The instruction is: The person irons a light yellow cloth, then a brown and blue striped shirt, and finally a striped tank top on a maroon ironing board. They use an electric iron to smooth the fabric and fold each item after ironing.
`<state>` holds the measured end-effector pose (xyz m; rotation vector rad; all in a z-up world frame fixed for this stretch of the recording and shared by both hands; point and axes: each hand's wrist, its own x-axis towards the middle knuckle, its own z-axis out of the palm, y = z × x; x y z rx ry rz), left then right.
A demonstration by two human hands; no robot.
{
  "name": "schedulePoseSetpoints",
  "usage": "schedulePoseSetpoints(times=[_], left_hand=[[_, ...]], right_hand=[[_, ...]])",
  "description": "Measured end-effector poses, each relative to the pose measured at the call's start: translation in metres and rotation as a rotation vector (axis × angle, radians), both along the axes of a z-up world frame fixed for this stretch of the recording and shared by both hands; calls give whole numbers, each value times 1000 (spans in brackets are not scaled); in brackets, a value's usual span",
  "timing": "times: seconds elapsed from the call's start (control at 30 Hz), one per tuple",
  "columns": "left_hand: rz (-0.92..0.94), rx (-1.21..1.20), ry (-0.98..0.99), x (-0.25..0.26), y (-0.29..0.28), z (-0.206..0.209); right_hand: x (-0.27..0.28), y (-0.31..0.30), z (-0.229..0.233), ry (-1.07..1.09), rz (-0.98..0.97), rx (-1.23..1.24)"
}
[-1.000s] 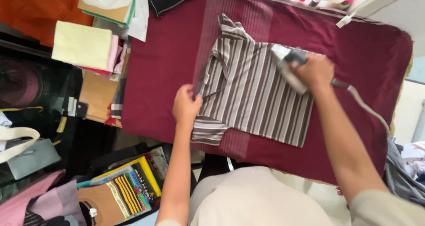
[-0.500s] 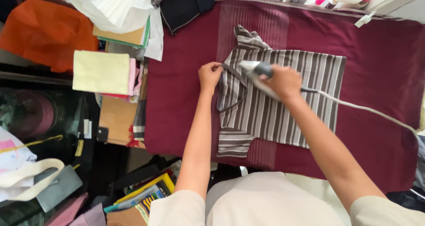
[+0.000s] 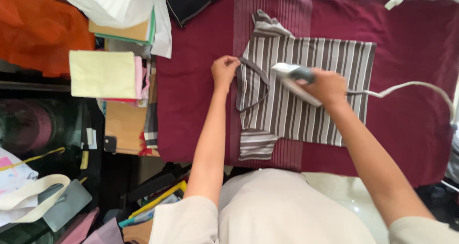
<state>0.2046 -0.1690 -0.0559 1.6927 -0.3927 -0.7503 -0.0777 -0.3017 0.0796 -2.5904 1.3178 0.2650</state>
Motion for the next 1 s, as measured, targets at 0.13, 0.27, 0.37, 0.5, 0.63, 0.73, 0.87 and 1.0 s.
schedulePoseSetpoints(times=[0.13, 0.27, 0.37, 0.5, 0.63, 0.73, 0.87, 1.0], left_hand=[[-3, 28, 93, 8, -2, -2], [1, 76, 11, 7, -7, -3], [-9, 55, -29, 7, -7, -9], [-59, 185, -223, 0, -1, 5], [-147, 478, -551, -43, 46, 38], [-255, 585, -409, -94, 97, 65], [-255, 653, -285, -126, 126, 69], [-327, 625, -253, -122, 135, 44]], right_hand=[[-58, 18, 4, -78, -187, -30], [-32, 95, -6, -83, 22, 88], [13, 153, -9, -90, 232, 133], [22, 166, -3, -114, 347, 152], [-55, 104, -5, -15, 51, 56], [-157, 46, -8, 22, -308, -89], [-248, -27, -16, -61, -459, -388], [-260, -44, 14, -110, -334, -554]])
